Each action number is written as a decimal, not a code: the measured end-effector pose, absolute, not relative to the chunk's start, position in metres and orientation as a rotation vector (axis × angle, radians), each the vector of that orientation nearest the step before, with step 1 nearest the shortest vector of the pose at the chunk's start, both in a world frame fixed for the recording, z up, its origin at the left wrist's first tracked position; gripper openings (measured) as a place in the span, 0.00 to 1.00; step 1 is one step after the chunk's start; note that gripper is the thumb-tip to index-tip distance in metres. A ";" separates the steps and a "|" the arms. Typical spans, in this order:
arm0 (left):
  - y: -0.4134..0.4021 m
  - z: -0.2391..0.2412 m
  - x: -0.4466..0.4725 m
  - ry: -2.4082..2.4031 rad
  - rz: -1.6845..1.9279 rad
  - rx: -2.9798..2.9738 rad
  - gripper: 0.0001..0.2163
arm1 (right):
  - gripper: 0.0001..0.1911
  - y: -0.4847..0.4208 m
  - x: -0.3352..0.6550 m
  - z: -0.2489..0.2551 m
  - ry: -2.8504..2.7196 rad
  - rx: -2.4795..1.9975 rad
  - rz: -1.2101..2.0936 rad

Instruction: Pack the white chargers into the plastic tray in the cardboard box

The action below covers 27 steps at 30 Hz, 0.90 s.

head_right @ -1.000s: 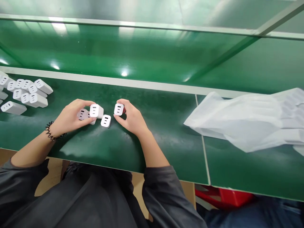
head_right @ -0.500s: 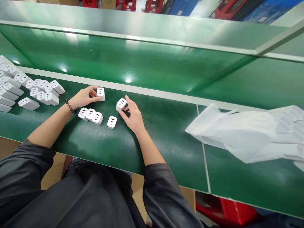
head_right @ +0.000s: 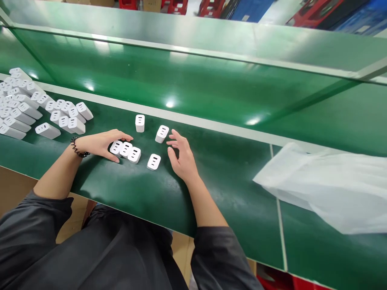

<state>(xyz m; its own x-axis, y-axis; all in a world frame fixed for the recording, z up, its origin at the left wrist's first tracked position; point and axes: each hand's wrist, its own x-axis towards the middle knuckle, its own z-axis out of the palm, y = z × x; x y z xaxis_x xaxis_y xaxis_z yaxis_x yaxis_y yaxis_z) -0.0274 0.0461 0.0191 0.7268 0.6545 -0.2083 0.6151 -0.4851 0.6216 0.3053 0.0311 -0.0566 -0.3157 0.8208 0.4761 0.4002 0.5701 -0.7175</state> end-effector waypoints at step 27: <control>0.040 0.024 -0.017 0.946 0.064 2.226 0.30 | 0.35 0.010 0.301 -0.031 -2.411 -0.799 0.467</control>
